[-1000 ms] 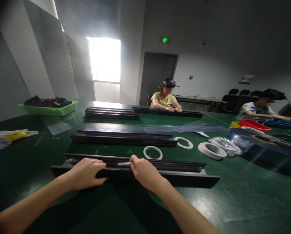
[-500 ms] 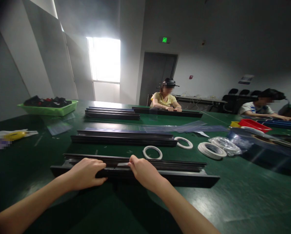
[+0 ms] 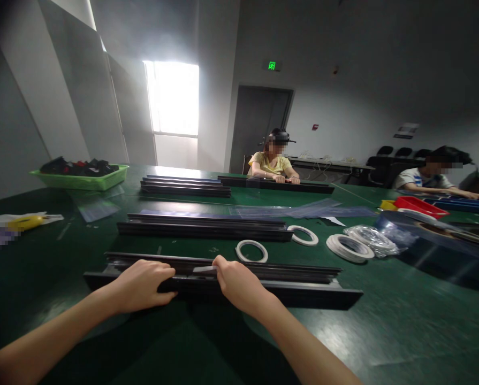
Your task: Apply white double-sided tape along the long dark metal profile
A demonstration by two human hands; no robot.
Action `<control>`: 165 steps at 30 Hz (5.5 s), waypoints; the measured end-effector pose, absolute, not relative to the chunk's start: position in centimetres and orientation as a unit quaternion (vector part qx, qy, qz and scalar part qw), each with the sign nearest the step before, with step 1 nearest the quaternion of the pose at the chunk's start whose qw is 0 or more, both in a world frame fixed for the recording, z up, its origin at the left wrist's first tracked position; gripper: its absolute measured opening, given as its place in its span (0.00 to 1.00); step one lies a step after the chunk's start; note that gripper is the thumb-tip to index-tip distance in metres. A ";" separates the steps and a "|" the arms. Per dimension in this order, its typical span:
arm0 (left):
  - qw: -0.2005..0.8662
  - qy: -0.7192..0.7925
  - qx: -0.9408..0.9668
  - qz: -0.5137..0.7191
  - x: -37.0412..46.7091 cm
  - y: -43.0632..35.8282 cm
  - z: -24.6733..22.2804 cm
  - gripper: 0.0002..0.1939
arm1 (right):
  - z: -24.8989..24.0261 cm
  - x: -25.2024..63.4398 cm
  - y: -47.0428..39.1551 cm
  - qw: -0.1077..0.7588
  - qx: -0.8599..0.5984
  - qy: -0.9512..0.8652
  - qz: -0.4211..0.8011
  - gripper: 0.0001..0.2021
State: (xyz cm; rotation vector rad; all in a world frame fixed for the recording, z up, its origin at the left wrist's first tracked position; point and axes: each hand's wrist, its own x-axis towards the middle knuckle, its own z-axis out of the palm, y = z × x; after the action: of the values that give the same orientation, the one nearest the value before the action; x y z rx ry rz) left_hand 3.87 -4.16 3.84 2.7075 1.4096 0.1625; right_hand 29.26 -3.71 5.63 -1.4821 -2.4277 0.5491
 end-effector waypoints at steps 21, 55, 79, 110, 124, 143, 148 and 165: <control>0.038 0.459 0.886 0.049 4.0 -4.2 4.1 0.14 | 5.3 29.2 -3.5 0.115 -0.518 -0.829 0.175 0.14; 0.034 0.453 0.889 0.053 3.8 -4.2 3.9 0.14 | 5.2 29.3 -3.4 0.123 -0.510 -0.834 0.170 0.11; 0.036 0.454 0.889 0.053 3.9 -4.2 4.0 0.13 | 5.3 29.3 -3.4 0.136 -0.495 -0.838 0.185 0.14; 0.030 0.456 0.888 0.044 4.0 -4.3 4.1 0.14 | 5.4 29.4 -3.5 0.119 -0.501 -0.839 0.176 0.11; 0.000 0.413 0.909 0.058 4.4 -4.6 3.7 0.10 | 5.4 29.2 -3.5 0.134 -0.499 -0.837 0.181 0.13; 0.003 0.402 0.913 0.066 5.1 -4.4 3.0 0.08 | 5.8 29.1 -3.7 0.125 -0.499 -0.839 0.177 0.14; 0.004 0.404 0.913 0.056 5.1 -4.4 3.2 0.08 | 5.7 29.2 -3.6 0.122 -0.492 -0.848 0.151 0.15; 0.020 0.454 0.890 0.043 3.5 -4.5 4.2 0.08 | 5.7 29.4 -3.6 0.110 -0.509 -0.845 0.117 0.14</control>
State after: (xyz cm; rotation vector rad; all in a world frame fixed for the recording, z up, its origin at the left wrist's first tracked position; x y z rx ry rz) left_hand 3.51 -4.50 4.24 2.7605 1.4076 0.1343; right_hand 29.44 -3.57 5.71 -1.4970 -2.4851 0.3447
